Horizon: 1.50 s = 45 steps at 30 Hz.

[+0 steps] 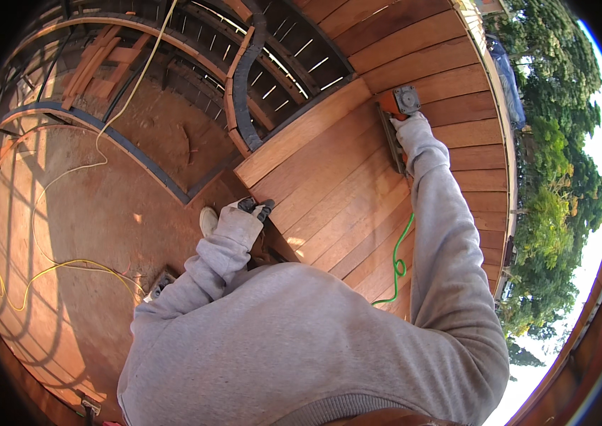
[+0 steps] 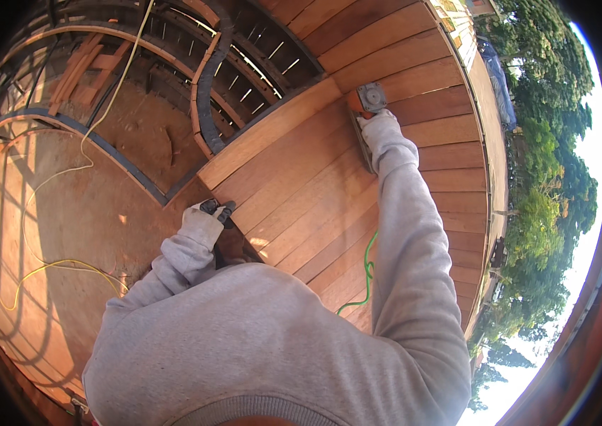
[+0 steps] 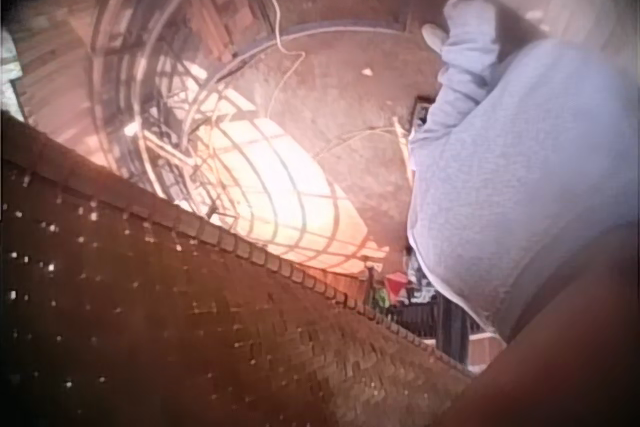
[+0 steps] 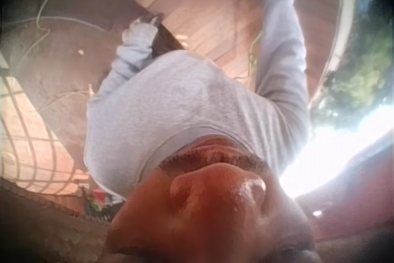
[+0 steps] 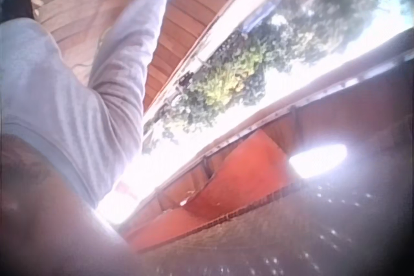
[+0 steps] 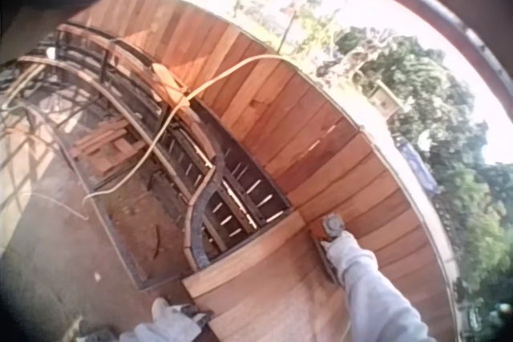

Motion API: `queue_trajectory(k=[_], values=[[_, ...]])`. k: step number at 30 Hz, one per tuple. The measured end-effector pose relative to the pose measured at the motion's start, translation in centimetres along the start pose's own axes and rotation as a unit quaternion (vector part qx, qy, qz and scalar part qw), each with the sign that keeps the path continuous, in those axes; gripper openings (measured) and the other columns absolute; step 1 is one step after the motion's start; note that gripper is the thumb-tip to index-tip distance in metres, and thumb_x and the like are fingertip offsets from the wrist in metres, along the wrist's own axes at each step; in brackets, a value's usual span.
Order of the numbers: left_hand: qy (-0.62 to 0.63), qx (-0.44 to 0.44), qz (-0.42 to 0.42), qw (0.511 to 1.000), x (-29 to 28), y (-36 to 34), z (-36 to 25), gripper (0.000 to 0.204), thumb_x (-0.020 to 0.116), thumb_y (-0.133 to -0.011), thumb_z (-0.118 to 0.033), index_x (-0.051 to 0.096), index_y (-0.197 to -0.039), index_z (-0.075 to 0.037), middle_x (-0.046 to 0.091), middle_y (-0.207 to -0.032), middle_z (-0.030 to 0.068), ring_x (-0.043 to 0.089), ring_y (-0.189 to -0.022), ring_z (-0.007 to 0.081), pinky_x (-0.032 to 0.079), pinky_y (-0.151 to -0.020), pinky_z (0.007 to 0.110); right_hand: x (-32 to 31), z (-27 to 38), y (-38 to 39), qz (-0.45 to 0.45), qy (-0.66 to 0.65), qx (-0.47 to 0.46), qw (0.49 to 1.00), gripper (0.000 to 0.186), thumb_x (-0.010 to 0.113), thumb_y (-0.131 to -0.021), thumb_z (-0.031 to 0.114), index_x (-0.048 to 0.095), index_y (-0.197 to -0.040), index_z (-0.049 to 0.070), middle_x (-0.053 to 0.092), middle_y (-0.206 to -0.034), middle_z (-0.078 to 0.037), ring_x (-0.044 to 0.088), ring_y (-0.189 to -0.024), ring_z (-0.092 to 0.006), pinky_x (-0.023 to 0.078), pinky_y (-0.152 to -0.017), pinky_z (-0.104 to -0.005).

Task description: The person installs wooden planks on a curved ceiling using a nail gun and a circular saw. They position each plank, secure it with nails, and cut pieces to fit the curved structure. The work progresses along the ceiling, with tools and materials visible nearby.

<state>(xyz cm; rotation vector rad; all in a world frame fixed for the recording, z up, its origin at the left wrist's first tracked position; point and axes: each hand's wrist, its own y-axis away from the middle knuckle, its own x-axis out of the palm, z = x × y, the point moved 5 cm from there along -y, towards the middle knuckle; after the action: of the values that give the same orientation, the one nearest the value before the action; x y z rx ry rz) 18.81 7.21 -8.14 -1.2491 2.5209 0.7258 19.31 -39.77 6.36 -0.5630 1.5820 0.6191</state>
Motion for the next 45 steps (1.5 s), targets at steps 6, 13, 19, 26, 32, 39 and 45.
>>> queue_trajectory(k=[6,13,19,26,32,39,45], values=[[0.054,0.05,0.004,0.997,0.6,-2.8,4.9,0.028,0.058,-0.098,-0.03,0.062,-0.123,-0.018,0.06,-0.125,0.0103,0.06,-0.112,0.0282,0.051,-0.088,0.039,-1.9,1.6,0.6,-0.015,-0.021,-0.01,1.0,0.049,0.08,-0.081,0.038,0.07,-0.114,0.004,0.073,-0.106,-0.019,0.069,-0.101,-0.0364,0.055,-0.087,-0.0425],[0.043,-0.107,-0.055,0.992,-0.3,-4.3,4.8,0.03,0.065,-0.096,-0.042,0.073,-0.104,-0.014,0.073,-0.087,0.0081,0.071,-0.087,0.0268,0.053,-0.078,0.038,-2.7,5.0,0.7,0.008,-0.028,-0.001,1.0,0.051,0.08,-0.08,0.041,0.07,-0.113,0.003,0.072,-0.111,-0.02,0.067,-0.108,-0.0365,0.053,-0.094,-0.0414],[0.1,-0.115,-0.11,0.982,-2.6,-2.9,2.2,0.041,0.074,-0.089,-0.044,0.074,-0.095,-0.004,0.074,-0.084,0.0128,0.07,-0.077,0.0283,0.053,-0.071,0.04,-2.4,5.0,0.3,0.017,-0.009,-0.015,1.0,0.054,0.08,-0.079,0.042,0.069,-0.115,0.003,0.071,-0.112,-0.021,0.066,-0.11,-0.0372,0.052,-0.097,-0.0416],[0.143,-0.151,-0.081,0.975,-2.6,-3.1,2.1,0.039,0.076,-0.088,-0.042,0.074,-0.096,-0.004,0.073,-0.084,0.0139,0.069,-0.077,0.0275,0.053,-0.073,0.038,-1.9,4.8,-0.6,0.014,0.018,0.004,1.0,0.054,0.08,-0.078,0.044,0.07,-0.116,0.006,0.072,-0.111,-0.02,0.067,-0.109,-0.0365,0.053,-0.096,-0.0419],[0.077,-0.131,-0.05,0.987,-2.1,-3.7,2.3,0.039,0.072,-0.09,-0.046,0.073,-0.093,-0.008,0.074,-0.082,0.0095,0.069,-0.079,0.0289,0.051,-0.07,0.041,-2.9,5.4,-0.6,0.005,-0.025,0.0,1.0,0.054,0.081,-0.078,0.043,0.071,-0.112,0.003,0.073,-0.108,-0.019,0.068,-0.105,-0.0366,0.054,-0.092,-0.0418],[0.093,-0.105,-0.085,0.987,-0.7,-4.0,4.8,0.039,0.071,-0.09,-0.048,0.073,-0.09,-0.009,0.074,-0.08,0.0088,0.07,-0.077,0.0277,0.051,-0.069,0.04,-2.7,8.4,-2.2,-0.002,0.01,-0.007,1.0,0.052,0.08,-0.079,0.043,0.071,-0.111,0.003,0.072,-0.107,-0.019,0.069,-0.102,-0.0354,0.055,-0.091,-0.0417],[0.118,-0.085,-0.091,0.985,-1.8,-3.3,3.2,0.032,0.077,-0.089,-0.036,0.071,-0.087,-0.005,0.073,-0.077,0.0093,0.068,-0.07,0.0245,0.051,-0.063,0.036,-1.8,8.1,-2.9,-0.031,0.019,-0.026,0.999,0.051,0.08,-0.08,0.042,0.07,-0.112,0.003,0.073,-0.106,-0.019,0.069,-0.103,-0.0359,0.054,-0.091,-0.0421]])
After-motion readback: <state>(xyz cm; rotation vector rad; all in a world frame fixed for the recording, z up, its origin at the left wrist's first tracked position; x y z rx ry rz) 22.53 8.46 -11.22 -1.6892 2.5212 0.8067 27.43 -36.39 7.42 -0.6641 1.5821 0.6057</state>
